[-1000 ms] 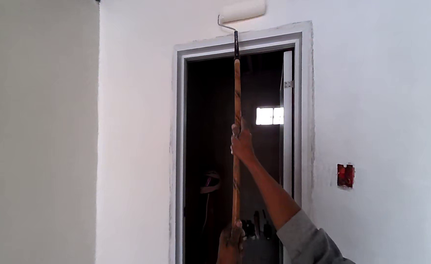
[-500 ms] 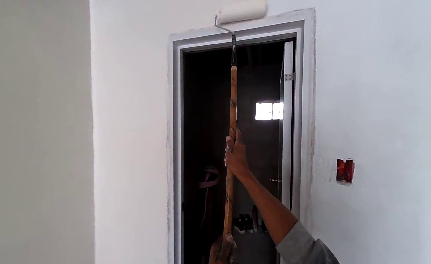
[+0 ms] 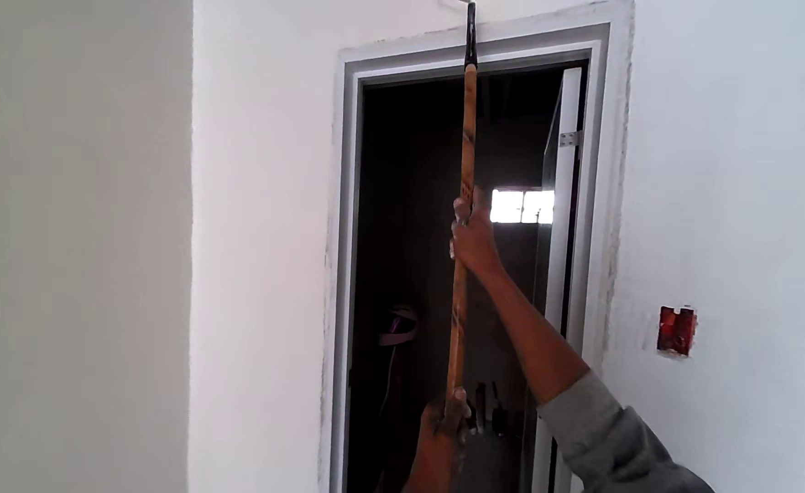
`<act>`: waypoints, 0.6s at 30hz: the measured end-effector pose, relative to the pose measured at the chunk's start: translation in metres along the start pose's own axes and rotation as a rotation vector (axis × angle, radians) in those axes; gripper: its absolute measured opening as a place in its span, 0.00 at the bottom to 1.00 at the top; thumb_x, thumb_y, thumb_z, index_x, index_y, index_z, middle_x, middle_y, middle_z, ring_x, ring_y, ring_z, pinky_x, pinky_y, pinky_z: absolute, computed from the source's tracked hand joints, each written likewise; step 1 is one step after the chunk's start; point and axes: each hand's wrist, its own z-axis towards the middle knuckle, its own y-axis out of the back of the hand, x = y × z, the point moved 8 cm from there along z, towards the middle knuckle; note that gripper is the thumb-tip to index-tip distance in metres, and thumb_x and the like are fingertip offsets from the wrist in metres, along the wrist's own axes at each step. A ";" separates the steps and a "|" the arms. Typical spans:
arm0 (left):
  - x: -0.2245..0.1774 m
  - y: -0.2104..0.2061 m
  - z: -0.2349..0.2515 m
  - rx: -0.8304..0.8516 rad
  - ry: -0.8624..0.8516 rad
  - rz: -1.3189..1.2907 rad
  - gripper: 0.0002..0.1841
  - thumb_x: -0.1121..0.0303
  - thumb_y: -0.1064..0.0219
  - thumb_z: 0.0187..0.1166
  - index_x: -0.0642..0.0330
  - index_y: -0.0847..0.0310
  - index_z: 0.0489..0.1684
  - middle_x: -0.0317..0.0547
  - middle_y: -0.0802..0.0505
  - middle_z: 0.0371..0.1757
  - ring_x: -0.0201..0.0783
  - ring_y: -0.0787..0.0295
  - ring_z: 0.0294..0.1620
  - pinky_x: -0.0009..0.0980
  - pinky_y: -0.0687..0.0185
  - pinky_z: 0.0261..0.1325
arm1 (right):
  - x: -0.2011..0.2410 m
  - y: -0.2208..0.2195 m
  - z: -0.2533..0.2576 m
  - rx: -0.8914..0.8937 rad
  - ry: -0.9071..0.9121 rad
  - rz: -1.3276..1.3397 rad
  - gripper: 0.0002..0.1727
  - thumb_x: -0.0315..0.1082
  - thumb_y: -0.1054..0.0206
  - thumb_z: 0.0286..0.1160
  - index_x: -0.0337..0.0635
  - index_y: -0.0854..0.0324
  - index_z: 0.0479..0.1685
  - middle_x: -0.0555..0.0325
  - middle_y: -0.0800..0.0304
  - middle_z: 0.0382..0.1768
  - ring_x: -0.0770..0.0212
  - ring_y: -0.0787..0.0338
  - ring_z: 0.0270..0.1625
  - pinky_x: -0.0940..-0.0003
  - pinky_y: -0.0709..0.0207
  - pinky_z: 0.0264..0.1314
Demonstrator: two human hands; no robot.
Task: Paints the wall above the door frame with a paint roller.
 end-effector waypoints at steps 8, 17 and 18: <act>0.012 -0.006 0.002 0.002 0.005 0.011 0.21 0.57 0.53 0.94 0.65 0.22 0.44 0.36 0.23 0.16 0.28 0.30 0.11 0.23 0.31 0.14 | -0.001 0.001 0.007 0.008 -0.027 -0.116 0.33 0.45 0.53 0.97 0.52 0.60 0.95 0.47 0.19 0.32 0.54 0.15 0.21 0.56 0.14 0.27; -0.131 -0.041 0.096 0.014 -0.006 0.105 0.25 0.48 0.53 0.94 0.63 0.25 0.39 0.38 0.26 0.16 0.31 0.31 0.10 0.25 0.29 0.12 | 0.081 0.015 0.113 -0.010 -0.093 -0.274 0.36 0.39 0.50 0.93 0.53 0.66 0.94 0.45 0.17 0.46 0.56 0.13 0.27 0.59 0.15 0.28; -0.147 -0.047 0.102 0.020 -0.013 0.113 0.26 0.47 0.53 0.94 0.63 0.26 0.38 0.38 0.26 0.17 0.32 0.30 0.10 0.26 0.28 0.13 | 0.093 0.019 0.124 -0.019 -0.092 -0.277 0.35 0.39 0.50 0.92 0.53 0.64 0.93 0.45 0.18 0.47 0.56 0.13 0.27 0.60 0.15 0.29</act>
